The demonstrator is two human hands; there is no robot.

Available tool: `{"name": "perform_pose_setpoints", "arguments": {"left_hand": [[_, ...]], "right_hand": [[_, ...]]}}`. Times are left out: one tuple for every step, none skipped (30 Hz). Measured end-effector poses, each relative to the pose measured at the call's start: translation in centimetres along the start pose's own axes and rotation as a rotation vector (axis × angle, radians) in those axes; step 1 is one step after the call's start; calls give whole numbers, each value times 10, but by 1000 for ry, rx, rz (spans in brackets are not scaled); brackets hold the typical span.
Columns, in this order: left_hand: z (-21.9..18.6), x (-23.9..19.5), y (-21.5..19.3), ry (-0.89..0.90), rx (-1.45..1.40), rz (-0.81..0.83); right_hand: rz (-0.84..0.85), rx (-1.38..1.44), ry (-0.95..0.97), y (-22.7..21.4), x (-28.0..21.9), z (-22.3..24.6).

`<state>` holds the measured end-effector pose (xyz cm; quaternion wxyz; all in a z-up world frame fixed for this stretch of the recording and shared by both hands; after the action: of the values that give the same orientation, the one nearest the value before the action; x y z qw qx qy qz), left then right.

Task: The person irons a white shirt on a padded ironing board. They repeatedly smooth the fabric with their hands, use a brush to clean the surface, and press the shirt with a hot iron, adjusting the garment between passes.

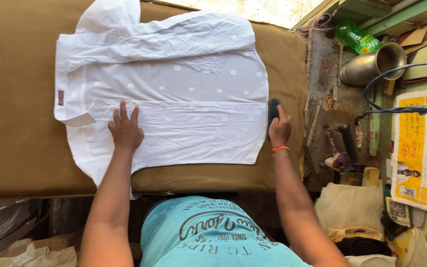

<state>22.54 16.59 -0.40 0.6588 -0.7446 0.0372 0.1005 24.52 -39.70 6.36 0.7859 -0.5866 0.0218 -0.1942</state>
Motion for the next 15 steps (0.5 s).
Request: {"name": "perform_pose_setpoints", "arguments": {"left_hand": [[-14, -11, 13, 34, 3, -86], [-31, -23, 24, 69, 6, -172], [-49, -38, 31, 106, 11, -256], [-72, -52, 45, 131, -11, -192], [-96, -67, 57, 153, -34, -126], [-110, -77, 61, 126, -54, -96], [-122, -84, 63, 101, -73, -66], [-129, -86, 63, 76, -93, -37], [-131, -85, 61, 56, -65, -5], [-127, -84, 58, 36, -37, 26], [-125, -84, 56, 11, -10, 58], [-128, -83, 53, 13, 20, 59], [-128, -83, 50, 14, 55, 61], [-129, -84, 47, 15, 89, 63], [-130, -82, 40, 5, 26, 13]], "right_hand": [[-109, 33, 66, -7, 2, 2], [-27, 162, 86, -2, 1, 10], [57, 291, 108, 7, -6, 25], [97, 293, -176, 12, -17, 60], [140, 290, -463, 14, -35, 92], [157, 136, -638, 20, -58, 119], [231, 113, -713, 22, -78, 133], [306, 89, -787, 23, -90, 140], [292, 71, -761, 21, -80, 131], [278, 53, -734, 20, -67, 117], [265, 36, -713, 22, -52, 101], [250, -93, -534, 26, -13, 70], [233, -217, -352, 33, 20, 46], [393, 400, 326, 30, 43, -20], [245, 179, 100, 13, 88, -35]]}}
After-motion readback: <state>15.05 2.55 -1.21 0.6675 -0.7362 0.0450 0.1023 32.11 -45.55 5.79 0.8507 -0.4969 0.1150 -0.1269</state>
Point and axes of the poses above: each hand's wrist, its own x-axis towards the middle knuckle, its own y-axis out of the palm, z = x × y, the point moved 6 cm from there along x, towards the middle knuckle, and after that the axes turned 1 degree about -x, right-handed, at the moved point
